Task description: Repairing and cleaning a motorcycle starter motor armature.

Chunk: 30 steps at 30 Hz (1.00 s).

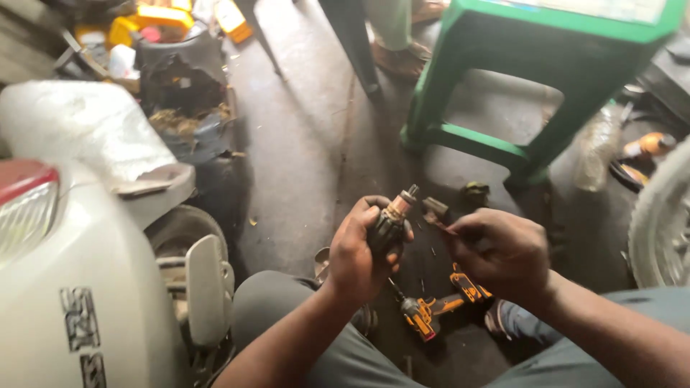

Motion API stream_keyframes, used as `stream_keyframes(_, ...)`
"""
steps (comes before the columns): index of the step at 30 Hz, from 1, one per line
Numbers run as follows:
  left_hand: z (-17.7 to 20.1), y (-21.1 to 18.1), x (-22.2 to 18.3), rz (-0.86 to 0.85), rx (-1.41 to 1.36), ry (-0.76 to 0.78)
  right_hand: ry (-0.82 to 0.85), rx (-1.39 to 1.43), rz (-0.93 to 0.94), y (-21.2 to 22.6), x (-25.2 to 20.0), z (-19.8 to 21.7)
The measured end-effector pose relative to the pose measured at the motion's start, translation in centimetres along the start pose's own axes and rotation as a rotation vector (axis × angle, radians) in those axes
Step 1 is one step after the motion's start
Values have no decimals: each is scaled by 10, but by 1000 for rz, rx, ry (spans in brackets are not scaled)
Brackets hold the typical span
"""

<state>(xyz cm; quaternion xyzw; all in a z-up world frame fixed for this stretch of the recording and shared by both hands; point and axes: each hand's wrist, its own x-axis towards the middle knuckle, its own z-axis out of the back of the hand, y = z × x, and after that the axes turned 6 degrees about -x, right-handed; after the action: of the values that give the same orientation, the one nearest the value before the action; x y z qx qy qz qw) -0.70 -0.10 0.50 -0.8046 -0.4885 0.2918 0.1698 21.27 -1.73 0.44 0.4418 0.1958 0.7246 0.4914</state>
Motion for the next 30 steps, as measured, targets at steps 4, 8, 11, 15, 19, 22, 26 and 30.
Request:
stream_keyframes(4, 0, 22, -3, 114, 146, -49, -22, -14, 105, 5, 2, -1)
stream_keyframes(8, 4, 30, 4, 27, 286, 48, 89, -98, 126, -6, 2, 9)
stream_keyframes(11, 2, 15, 10, -13, 158, 6, 216, -161, 57, -12, 1, 11)
stream_keyframes(15, 2, 4, 18, -49, 5, -93, 326, -221, -130, -12, 10, 18)
stream_keyframes(19, 23, 8, 25, -141, -25, -103, 356, -176, -214, -13, 15, 23)
stream_keyframes(22, 28, 6, 25, -111, -56, -154, 283, -190, -70, -17, 18, 21)
stream_keyframes(26, 25, 1, 24, -187, -63, -112, 420, -190, -333, -27, 19, 18)
stream_keyframes(30, 16, -11, 20, -301, 123, -126, 445, -246, -168, -55, 12, 9)
